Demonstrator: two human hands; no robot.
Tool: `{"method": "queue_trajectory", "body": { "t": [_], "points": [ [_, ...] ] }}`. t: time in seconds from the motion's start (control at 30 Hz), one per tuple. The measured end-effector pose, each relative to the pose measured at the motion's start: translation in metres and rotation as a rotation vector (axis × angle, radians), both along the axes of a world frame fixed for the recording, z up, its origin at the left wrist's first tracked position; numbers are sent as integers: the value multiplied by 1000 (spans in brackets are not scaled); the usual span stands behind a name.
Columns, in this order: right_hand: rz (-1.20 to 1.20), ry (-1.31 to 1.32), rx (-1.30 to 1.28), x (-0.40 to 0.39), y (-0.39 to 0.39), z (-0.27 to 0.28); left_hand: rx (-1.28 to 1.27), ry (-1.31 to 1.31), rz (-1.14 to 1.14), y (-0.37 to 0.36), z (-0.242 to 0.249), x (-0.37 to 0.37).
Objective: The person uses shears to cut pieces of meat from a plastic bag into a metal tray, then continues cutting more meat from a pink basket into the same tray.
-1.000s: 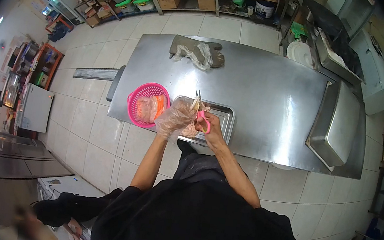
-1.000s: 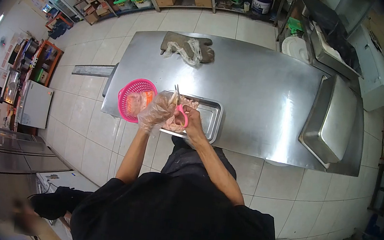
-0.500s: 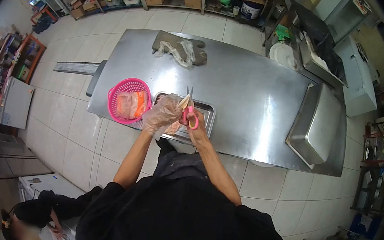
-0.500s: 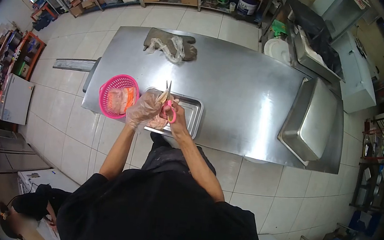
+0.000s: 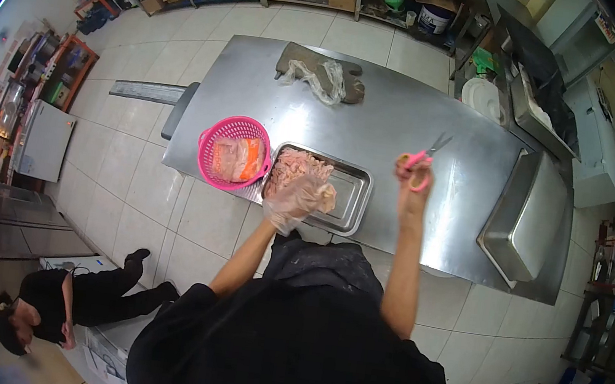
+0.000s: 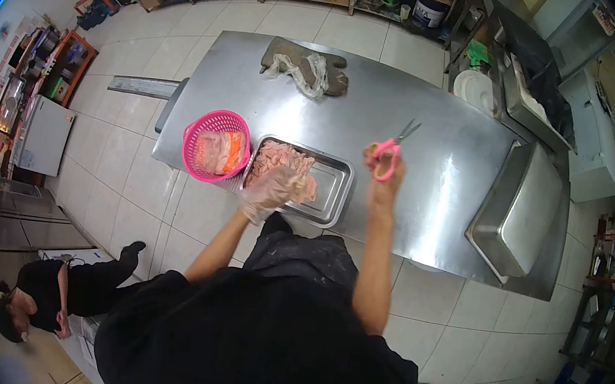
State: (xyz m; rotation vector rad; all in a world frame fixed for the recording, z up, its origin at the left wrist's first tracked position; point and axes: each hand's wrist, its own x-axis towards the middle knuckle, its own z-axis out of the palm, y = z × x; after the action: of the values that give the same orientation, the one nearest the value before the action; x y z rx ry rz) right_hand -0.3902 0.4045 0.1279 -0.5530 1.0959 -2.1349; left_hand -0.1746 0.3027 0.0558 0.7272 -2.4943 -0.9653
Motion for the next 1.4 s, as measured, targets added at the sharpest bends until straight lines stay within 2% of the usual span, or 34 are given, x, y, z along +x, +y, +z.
{"method": "queue_trajectory", "body": {
  "t": [0.03,0.1,0.13,0.17,0.23,0.27,0.33,0.43,0.5,0.57,0.6,0.67,0.7,0.77,0.8,0.83,0.87,0.9,1.0,1.07,1.13,1.2,1.3,1.33,1.4],
  "points": [
    [4,176,77,-7,10,19,179,-93,52,2,1,-1],
    [72,249,232,-15,24,29,-43,-332,231,11,-32,-15],
    [64,245,322,-14,28,20,-87,-362,342,10,-49,-20],
    [51,245,405,-12,33,0,-112,-271,375,10,-65,-21],
    [27,265,615,-6,44,-38,-159,-95,443,16,-42,-17],
    [21,283,746,1,52,-58,-150,-41,410,21,-39,-16],
    [-1,197,820,11,66,-101,-87,-14,254,38,-49,-27],
    [-4,137,819,35,77,-134,123,-179,-60,71,-93,-61],
    [-83,360,887,38,77,-177,62,-199,-41,70,-116,-71],
    [-206,655,974,50,72,-188,-238,-161,64,44,-148,-64],
    [-171,568,1050,54,66,-189,-387,-140,113,32,-155,-55],
    [-97,674,1093,54,60,-205,55,-306,252,24,-106,-27],
    [-61,728,1112,52,57,-216,81,-326,236,17,-113,-20],
    [-103,721,1068,48,51,-228,126,-371,202,2,-138,-14],
    [-106,700,1065,49,48,-230,141,-459,266,10,-109,-20],
    [-103,683,1060,50,45,-230,-70,-323,138,14,-131,-29],
    [-100,658,1060,50,43,-231,-278,-185,17,15,-176,-38],
    [-92,635,1057,48,43,-232,-484,-48,-100,16,-175,-43],
    [-89,624,1042,50,50,-237,-75,-166,267,12,-165,-40],
    [-89,629,990,50,52,-235,-28,-335,121,-14,-196,-27],
    [-34,623,968,47,55,-249,-75,-286,69,-23,-185,-6],
    [6,520,889,50,55,-256,-234,-14,74,-15,-100,-3],
    [23,322,752,44,67,-235,-313,20,377,-41,-66,44],
    [9,293,735,45,68,-229,-330,19,479,-53,-73,68],
    [-2,212,702,48,68,-220,-308,-42,668,-104,-135,138]
  ]
}}
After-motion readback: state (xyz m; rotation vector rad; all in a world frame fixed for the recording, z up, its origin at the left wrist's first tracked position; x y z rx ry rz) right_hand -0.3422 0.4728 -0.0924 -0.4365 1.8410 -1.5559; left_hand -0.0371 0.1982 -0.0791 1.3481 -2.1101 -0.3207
